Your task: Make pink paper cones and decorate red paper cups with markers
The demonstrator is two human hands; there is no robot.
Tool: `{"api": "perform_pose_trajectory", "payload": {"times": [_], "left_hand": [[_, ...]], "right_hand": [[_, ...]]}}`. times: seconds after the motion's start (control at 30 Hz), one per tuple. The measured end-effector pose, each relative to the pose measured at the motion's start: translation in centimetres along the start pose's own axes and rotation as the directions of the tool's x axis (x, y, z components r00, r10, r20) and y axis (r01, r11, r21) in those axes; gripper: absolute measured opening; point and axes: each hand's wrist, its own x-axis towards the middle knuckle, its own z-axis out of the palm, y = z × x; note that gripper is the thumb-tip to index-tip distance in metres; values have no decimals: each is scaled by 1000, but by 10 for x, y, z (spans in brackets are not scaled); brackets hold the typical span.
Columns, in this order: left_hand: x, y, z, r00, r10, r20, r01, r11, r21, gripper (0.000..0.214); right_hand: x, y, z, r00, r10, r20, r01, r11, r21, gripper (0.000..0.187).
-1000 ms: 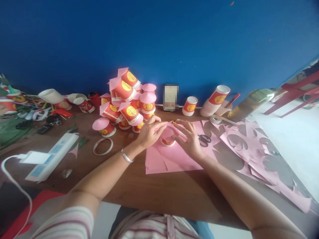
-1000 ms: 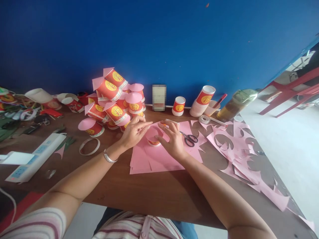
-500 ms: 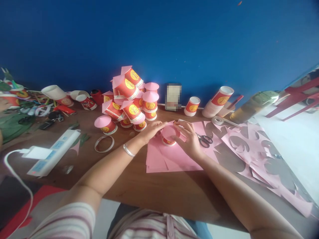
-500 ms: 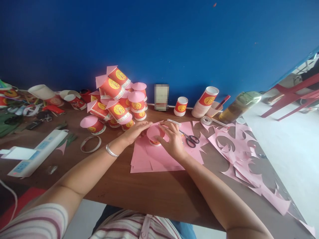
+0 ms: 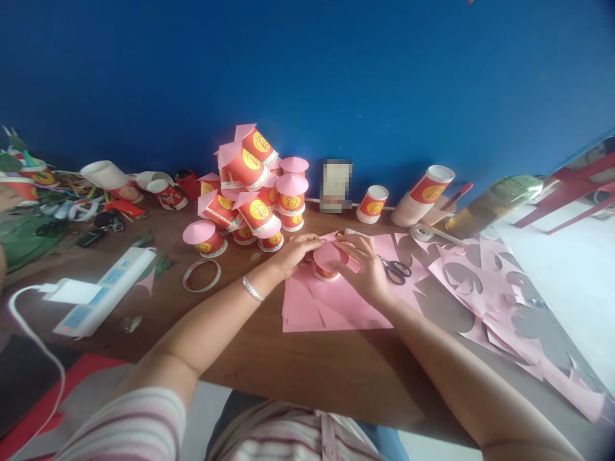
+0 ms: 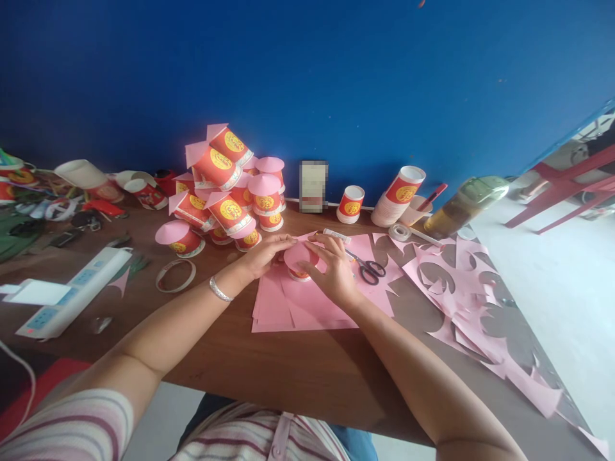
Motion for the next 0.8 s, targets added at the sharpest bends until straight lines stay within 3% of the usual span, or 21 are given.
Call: {"api": "perform_pose_trajectory", "payload": {"times": [0.23, 0.57, 0.8], "left_hand": [[-3, 5, 4, 1000, -24, 0, 24, 993, -118, 41], [6, 2, 1, 999, 40, -19, -39, 999, 30, 43], [6, -2, 3, 999, 16, -47, -16, 1000, -18, 46]], "right_hand": [[0, 5, 2, 999, 32, 7, -32, 999, 20, 34], [0, 4, 2, 999, 45, 7, -45, 999, 23, 36], [3, 4, -1, 998, 58, 30, -59, 998, 24, 33]]}}
